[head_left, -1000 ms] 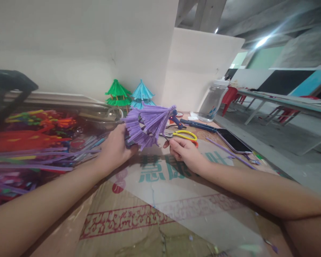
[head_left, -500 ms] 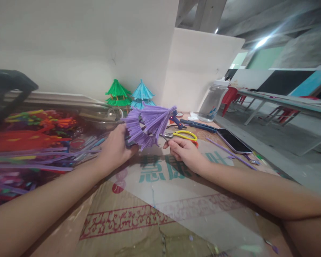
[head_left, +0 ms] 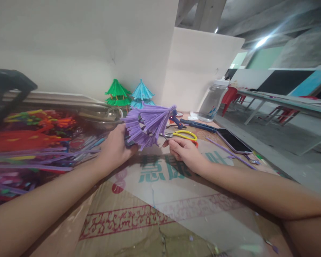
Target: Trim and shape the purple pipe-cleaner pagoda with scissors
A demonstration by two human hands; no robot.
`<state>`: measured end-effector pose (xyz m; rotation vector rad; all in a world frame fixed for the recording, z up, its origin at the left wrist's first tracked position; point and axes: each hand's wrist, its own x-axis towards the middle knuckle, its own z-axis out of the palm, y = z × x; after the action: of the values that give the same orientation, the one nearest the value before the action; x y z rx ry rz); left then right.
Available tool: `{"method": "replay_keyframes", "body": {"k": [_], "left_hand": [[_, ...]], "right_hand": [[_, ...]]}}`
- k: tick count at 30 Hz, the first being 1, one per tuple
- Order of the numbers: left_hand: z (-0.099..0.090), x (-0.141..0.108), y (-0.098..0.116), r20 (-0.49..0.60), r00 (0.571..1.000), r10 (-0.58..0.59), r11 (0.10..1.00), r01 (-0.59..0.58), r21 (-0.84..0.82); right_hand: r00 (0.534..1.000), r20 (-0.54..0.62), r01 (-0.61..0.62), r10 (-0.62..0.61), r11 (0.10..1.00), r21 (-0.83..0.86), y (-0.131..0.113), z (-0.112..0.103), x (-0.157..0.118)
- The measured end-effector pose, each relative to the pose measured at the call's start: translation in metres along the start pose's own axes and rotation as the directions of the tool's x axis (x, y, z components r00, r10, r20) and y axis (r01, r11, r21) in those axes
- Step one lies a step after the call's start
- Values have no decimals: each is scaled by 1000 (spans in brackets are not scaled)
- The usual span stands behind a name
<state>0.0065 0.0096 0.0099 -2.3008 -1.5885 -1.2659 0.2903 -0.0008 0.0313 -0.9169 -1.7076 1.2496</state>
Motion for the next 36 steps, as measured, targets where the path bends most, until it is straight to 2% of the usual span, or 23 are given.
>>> {"method": "replay_keyframes", "body": {"k": [9, 15, 26, 36], "left_hand": [[1, -1, -2, 2, 1000, 4, 1000, -4, 17], [2, -1, -4, -7, 1000, 1, 1000, -1, -2], [5, -2, -8, -28, 1000, 12, 999, -11, 33], [4, -1, -4, -35, 999, -10, 1000, 9, -20]], "right_hand": [[1000, -12, 5, -6, 1000, -20, -1, 0, 0], [1000, 22, -14, 15, 1000, -5, 1, 1, 0], [996, -64, 52, -55, 997, -51, -1, -3, 2], [997, -46, 63, -66, 996, -63, 1, -2, 2]]}}
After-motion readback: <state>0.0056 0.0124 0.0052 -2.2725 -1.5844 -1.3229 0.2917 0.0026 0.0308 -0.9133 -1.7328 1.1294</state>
